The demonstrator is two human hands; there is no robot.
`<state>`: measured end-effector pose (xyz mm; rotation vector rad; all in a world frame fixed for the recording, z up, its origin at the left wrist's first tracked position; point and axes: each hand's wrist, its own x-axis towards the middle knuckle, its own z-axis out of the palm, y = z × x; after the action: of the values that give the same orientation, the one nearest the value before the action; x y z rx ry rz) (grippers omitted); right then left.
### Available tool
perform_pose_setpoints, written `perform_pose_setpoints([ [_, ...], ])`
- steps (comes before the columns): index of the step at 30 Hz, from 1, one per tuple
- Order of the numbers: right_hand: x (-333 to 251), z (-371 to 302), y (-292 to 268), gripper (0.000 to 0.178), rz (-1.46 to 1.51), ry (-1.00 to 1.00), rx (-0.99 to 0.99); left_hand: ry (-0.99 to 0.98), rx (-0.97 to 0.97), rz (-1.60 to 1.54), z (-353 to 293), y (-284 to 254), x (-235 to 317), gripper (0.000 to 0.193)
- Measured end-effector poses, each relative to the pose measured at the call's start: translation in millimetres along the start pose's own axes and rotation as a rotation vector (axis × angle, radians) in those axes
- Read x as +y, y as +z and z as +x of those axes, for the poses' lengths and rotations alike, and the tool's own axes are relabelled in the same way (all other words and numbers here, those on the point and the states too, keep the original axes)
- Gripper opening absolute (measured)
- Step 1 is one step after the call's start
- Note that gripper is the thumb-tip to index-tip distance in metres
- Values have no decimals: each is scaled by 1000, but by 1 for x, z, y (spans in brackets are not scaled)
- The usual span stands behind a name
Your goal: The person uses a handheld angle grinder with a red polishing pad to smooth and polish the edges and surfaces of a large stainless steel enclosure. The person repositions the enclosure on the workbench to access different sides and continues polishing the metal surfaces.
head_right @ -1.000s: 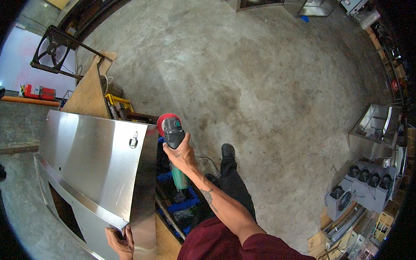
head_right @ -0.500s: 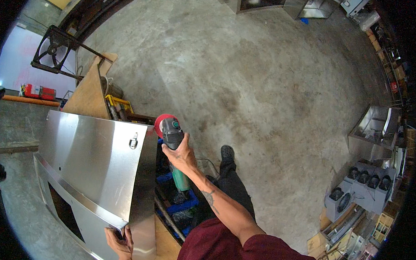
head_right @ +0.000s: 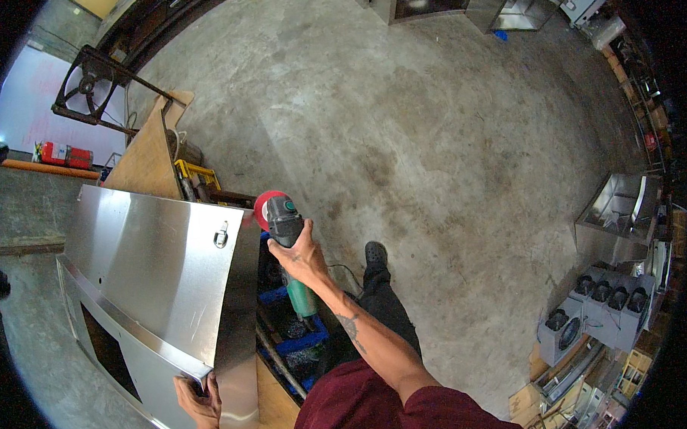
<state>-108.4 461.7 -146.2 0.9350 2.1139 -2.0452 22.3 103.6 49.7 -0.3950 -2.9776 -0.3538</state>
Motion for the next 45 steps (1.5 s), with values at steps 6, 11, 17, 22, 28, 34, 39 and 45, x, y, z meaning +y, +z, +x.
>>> perform_pose_setpoints([
  [6, -28, -14, -9, 91, 46, -5, -69, -36, -28, 30, -4, 1, -4, 41],
  [11, -2, -2, -4, 90, 31, -32, -23, -49, -38, 40, -6, 0, -8, 43],
  [17, -9, -3, -6, 94, 14, 0, -44, -58, -34, 37, -11, 1, -11, 42],
  [22, -18, -9, -12, 90, 33, -59, -47, -33, -36, 17, -2, 0, -1, 42],
  [28, -8, 0, -11, 88, -4, -33, -32, -50, -40, 3, -4, -3, -1, 41],
  [34, -19, 1, -14, 86, -21, 14, -65, -51, -26, 6, -4, 0, 3, 40],
  [39, -25, -6, -18, 86, 8, -59, -65, -33, -40, 25, -5, 0, -1, 42],
  [45, -8, 2, -10, 88, -9, 6, -52, -33, -23, 25, -4, -4, 1, 42],
])
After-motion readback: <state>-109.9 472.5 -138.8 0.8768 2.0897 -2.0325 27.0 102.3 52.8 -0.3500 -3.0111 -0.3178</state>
